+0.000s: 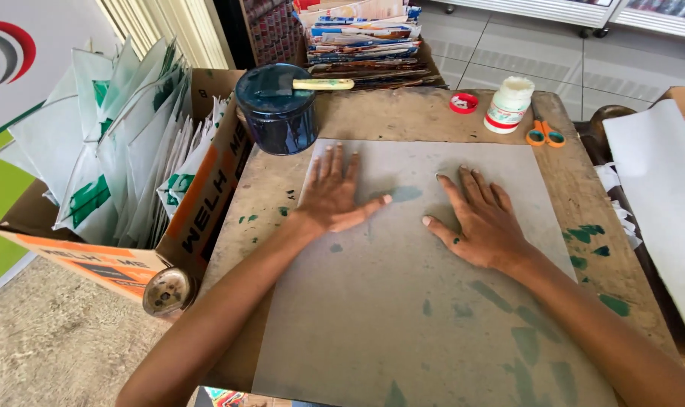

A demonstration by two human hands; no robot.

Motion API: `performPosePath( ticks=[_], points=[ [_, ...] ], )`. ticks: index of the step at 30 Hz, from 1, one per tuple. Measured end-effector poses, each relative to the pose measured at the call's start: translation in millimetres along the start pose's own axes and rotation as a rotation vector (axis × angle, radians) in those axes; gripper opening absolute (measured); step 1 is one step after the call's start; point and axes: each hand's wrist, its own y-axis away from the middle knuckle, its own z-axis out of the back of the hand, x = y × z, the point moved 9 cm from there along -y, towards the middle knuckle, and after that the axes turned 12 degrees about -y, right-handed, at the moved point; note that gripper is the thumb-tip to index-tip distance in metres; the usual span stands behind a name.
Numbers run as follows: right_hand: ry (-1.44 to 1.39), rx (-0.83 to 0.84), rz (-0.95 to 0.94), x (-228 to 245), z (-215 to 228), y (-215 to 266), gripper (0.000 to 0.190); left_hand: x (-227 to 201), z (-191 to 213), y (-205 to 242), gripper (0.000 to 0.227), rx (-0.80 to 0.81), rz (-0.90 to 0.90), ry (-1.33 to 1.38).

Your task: Painting a green stripe on kite sails and organizing the finished materials into a box.

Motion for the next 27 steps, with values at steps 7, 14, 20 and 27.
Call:
performPosePath(
  ticks=[7,14,20,27],
  points=[
    [-0.047,-0.015,0.003,4.0,4.9,2.2,0.090,-52.4,-9.9,-36.0,0.089,0.004,-0.170,0.016],
    [-0.033,-0.012,-0.049,3.7,6.6,5.9,0.091,-43.6,4.3,-25.7,0.087,0.059,-0.119,-0.054],
    [-0.038,-0.052,-0.044,3.1,7.7,4.5,0.089,-38.2,5.3,-23.9,0.084,0.066,-0.081,-0.055],
    [-0.032,-0.105,0.002,9.0,14.4,9.2,0.087,-37.1,0.6,-28.6,0.081,0.041,-0.062,-0.084]
  ],
)
